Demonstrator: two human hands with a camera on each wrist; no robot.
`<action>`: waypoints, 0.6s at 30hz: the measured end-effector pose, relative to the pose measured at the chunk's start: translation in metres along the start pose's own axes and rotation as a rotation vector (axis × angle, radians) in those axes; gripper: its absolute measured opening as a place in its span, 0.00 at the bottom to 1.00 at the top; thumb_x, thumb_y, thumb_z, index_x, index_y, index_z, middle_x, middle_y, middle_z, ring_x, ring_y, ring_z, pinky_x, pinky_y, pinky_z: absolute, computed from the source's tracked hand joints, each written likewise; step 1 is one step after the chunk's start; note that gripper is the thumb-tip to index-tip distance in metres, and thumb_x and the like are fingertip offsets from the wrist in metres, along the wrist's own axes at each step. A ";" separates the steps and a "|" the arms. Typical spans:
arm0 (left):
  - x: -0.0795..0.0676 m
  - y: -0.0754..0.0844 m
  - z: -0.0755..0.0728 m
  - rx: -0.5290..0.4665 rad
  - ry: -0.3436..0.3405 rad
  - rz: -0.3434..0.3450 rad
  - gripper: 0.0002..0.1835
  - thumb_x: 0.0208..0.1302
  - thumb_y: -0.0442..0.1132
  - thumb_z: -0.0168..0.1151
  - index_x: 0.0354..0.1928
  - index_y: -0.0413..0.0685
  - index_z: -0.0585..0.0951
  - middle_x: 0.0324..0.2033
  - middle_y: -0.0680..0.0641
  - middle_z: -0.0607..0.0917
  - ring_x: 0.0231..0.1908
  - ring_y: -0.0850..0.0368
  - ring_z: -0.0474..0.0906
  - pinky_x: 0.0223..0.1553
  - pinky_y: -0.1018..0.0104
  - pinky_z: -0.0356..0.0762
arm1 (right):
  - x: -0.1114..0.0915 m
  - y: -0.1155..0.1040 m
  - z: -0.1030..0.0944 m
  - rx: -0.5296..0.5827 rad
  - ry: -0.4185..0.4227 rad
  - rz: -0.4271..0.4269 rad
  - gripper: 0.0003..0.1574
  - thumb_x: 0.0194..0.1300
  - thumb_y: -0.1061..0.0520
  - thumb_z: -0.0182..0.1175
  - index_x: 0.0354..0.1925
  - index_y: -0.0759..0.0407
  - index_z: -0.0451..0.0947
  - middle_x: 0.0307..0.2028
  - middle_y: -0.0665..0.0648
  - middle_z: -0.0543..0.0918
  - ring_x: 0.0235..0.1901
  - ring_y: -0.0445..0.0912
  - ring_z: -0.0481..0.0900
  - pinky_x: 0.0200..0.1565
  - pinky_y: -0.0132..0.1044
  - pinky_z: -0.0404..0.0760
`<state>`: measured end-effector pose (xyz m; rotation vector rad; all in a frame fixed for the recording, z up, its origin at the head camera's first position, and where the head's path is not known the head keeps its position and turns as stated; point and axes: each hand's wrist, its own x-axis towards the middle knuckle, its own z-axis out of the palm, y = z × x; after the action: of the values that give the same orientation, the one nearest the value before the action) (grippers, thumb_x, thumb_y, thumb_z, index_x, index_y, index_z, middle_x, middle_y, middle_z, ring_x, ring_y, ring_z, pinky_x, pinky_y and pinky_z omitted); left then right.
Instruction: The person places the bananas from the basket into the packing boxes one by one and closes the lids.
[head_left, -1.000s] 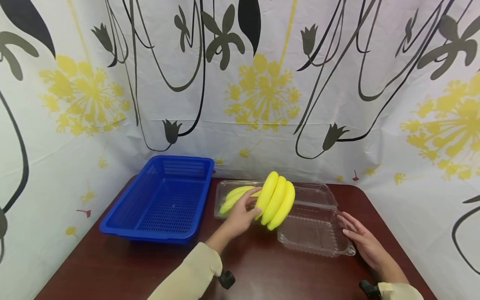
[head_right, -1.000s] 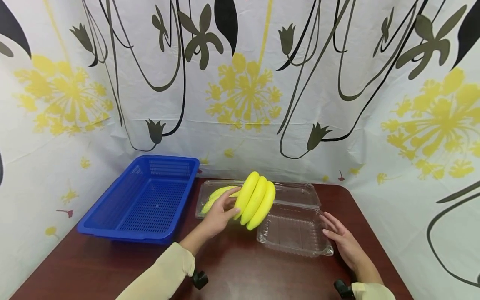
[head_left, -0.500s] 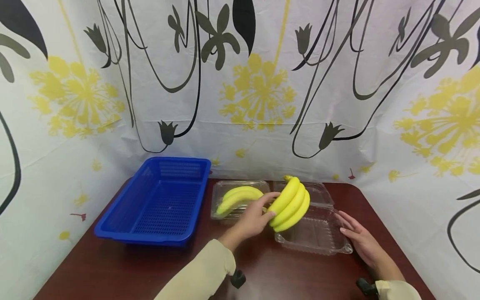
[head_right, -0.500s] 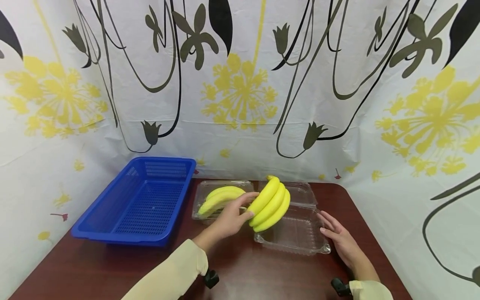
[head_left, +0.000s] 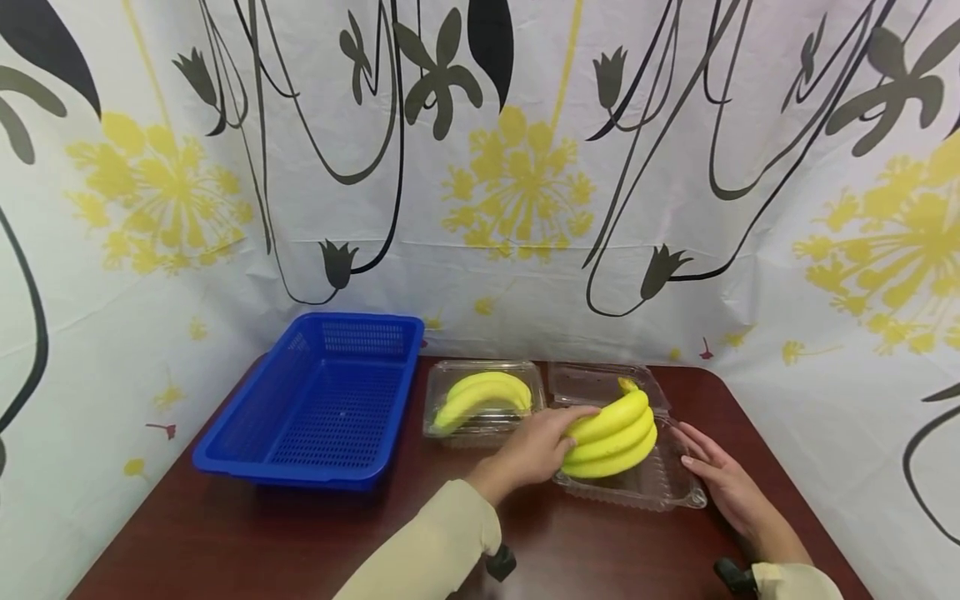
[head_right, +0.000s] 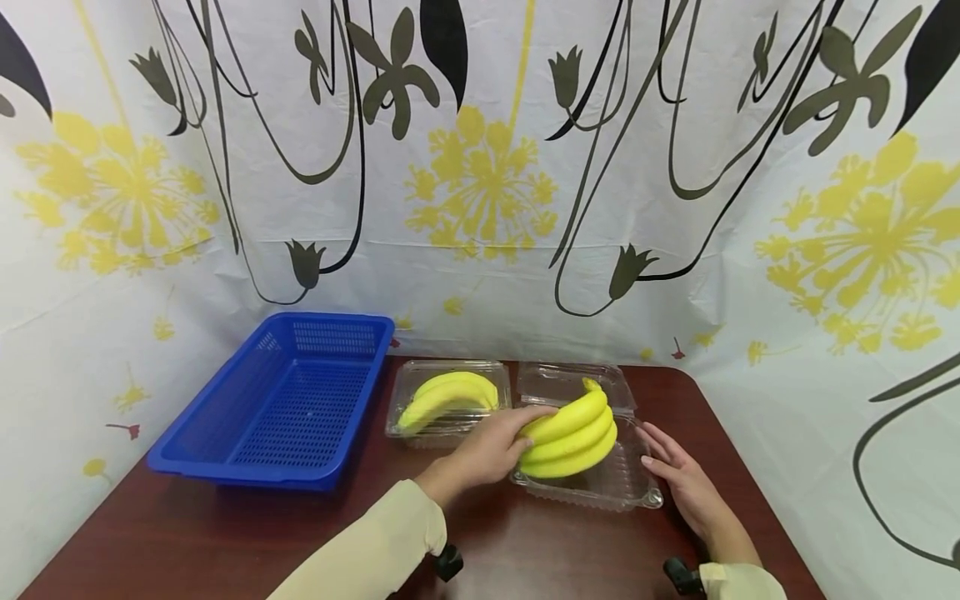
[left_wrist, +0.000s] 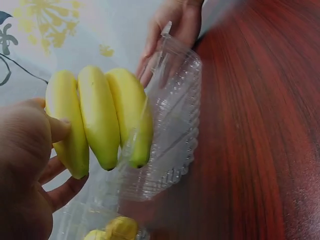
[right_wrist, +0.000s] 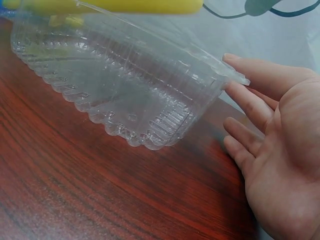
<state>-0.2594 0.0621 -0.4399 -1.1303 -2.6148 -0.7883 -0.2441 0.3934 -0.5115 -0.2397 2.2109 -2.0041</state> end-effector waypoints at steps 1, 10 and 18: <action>0.001 0.000 0.002 0.017 -0.004 0.000 0.31 0.59 0.39 0.53 0.61 0.74 0.56 0.52 0.61 0.70 0.48 0.63 0.68 0.46 0.67 0.67 | 0.000 0.000 0.000 -0.002 0.004 0.006 0.36 0.65 0.58 0.45 0.66 0.51 0.42 0.64 0.61 0.46 0.63 0.46 0.42 0.45 0.20 0.63; 0.003 -0.001 0.018 0.040 -0.050 0.029 0.32 0.59 0.36 0.53 0.61 0.73 0.56 0.54 0.64 0.67 0.51 0.66 0.65 0.49 0.71 0.63 | 0.000 0.002 -0.002 -0.012 -0.005 0.003 0.35 0.65 0.57 0.44 0.66 0.48 0.42 0.65 0.58 0.47 0.58 0.30 0.51 0.45 0.20 0.63; 0.004 0.003 0.021 0.105 -0.064 0.107 0.37 0.52 0.27 0.54 0.60 0.70 0.59 0.53 0.64 0.69 0.51 0.69 0.65 0.50 0.76 0.60 | -0.001 0.002 -0.003 0.005 -0.030 -0.025 0.35 0.66 0.59 0.43 0.66 0.50 0.42 0.65 0.57 0.48 0.55 0.24 0.53 0.46 0.21 0.63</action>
<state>-0.2590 0.0775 -0.4556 -1.2720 -2.5871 -0.5961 -0.2434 0.3965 -0.5135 -0.2965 2.1958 -2.0049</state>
